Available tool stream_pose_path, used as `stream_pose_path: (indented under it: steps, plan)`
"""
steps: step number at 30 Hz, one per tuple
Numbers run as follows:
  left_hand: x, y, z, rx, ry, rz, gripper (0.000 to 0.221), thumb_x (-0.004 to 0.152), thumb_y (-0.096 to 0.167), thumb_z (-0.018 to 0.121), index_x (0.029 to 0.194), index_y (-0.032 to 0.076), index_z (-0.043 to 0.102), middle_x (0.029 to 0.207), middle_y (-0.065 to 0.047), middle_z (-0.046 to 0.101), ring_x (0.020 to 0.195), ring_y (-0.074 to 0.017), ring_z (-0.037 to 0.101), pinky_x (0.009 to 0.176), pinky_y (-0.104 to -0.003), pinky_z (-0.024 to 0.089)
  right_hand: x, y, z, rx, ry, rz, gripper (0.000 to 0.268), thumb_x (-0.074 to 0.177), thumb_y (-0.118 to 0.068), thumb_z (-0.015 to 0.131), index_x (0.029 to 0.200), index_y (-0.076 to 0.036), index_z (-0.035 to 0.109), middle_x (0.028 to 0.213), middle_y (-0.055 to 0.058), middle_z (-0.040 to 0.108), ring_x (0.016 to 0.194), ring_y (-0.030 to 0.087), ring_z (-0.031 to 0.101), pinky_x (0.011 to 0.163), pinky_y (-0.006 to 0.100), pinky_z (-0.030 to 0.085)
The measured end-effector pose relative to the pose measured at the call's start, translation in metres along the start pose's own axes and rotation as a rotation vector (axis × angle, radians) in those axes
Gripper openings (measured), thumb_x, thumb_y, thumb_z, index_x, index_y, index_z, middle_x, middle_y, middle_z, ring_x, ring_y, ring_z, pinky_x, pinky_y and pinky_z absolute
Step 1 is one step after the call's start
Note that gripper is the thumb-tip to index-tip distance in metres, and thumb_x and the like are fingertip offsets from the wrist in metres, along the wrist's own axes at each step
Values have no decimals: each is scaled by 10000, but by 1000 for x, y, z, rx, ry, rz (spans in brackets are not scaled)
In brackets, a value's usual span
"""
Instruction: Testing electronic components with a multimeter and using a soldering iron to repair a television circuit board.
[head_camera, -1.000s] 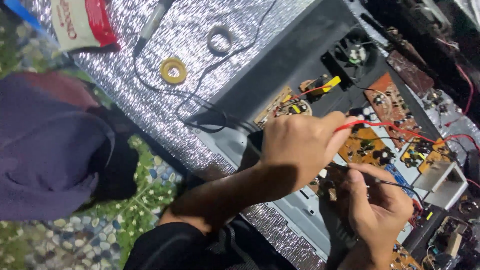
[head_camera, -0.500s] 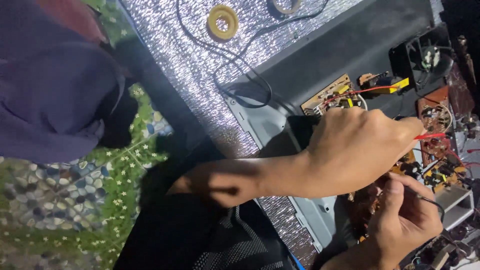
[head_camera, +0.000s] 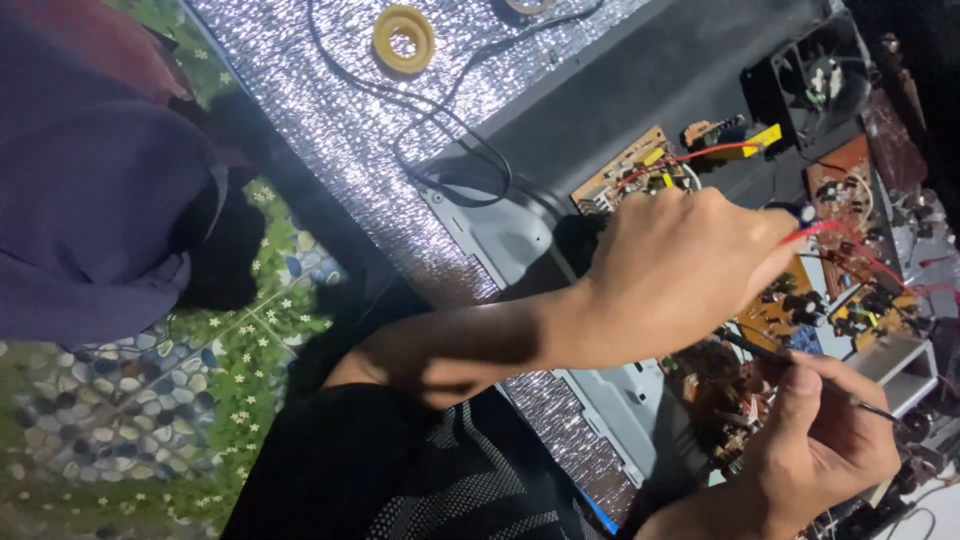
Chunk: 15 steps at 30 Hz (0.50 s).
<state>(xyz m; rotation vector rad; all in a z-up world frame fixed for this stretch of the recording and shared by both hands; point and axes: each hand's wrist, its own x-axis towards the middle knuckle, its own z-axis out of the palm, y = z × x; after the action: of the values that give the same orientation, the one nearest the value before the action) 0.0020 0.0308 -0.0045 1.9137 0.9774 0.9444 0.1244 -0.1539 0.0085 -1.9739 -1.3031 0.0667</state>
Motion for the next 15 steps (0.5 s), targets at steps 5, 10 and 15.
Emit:
stream_pose_path:
  steps: [5,10,15]
  plan:
    - [-8,3,-12,-6,99,77,186,968,358,655,968,181,712,560,-62,634,510,-269,639,413,-440,435,-6,-3,-4,20,47,-23,303,1199,-107,613,1224,195,619,1096,291,642,860,325,631,794,378,531]
    - [-28,13,-30,-155,82,153,301,1021,290,538,790,126,643,480,-13,483,430,-187,549,403,-399,429,-9,-14,-4,49,26,-25,214,1180,-30,588,1208,181,606,1081,298,638,864,322,628,775,368,529]
    - [-58,-6,-24,-70,140,180,159,1023,239,773,1155,151,785,572,35,664,394,-44,493,369,-216,396,-7,-16,5,93,-123,-126,162,1042,17,632,1055,178,643,1001,277,687,881,332,684,878,383,540]
